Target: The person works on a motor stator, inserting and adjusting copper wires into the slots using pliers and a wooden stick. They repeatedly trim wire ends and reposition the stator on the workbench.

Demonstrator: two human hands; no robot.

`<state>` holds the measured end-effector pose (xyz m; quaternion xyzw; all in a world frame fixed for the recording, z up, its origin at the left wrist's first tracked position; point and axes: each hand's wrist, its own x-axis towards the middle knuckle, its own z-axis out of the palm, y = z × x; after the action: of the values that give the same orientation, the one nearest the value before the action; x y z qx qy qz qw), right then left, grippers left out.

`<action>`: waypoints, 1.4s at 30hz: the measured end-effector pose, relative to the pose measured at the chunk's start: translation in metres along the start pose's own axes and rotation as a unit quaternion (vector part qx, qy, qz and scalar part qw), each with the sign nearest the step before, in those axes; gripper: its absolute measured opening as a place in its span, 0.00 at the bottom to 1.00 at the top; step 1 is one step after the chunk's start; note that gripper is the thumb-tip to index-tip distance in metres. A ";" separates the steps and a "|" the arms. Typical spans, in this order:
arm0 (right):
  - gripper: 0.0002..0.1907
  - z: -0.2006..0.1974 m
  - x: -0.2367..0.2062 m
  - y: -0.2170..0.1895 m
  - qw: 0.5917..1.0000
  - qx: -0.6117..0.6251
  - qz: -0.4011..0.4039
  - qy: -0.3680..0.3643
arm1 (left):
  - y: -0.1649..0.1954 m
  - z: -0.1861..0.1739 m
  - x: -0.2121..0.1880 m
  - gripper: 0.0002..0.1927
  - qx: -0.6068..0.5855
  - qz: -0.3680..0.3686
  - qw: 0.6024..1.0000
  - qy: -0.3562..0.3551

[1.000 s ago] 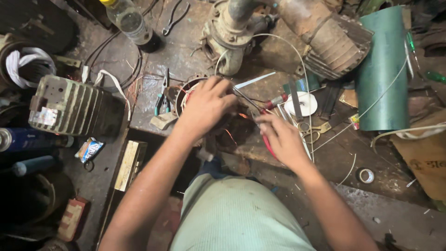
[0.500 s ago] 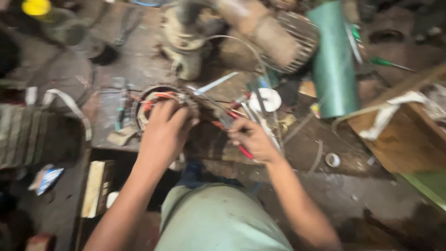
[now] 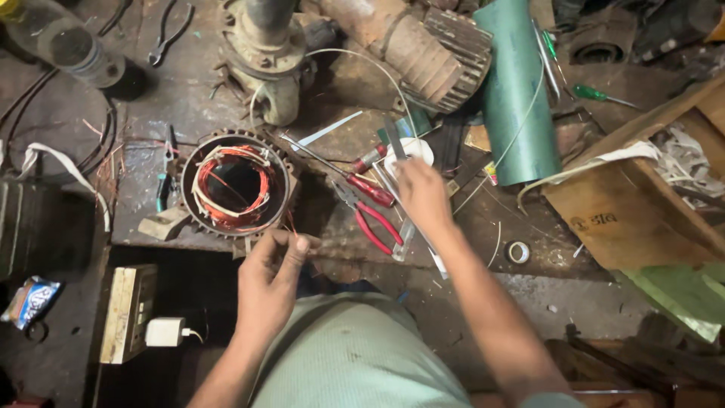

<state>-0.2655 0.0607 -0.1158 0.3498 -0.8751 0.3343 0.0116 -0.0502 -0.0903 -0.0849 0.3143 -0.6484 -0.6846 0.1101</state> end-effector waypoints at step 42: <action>0.14 0.057 0.003 -0.061 0.874 0.371 0.195 -0.247 | -0.032 -0.001 -0.004 0.10 0.112 -0.016 0.993 -0.031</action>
<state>-0.2180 -0.0078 -0.1244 0.2218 -0.7116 0.5325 -0.4012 -0.0382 -0.0844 -0.1148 0.3135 -0.7190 -0.6189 0.0426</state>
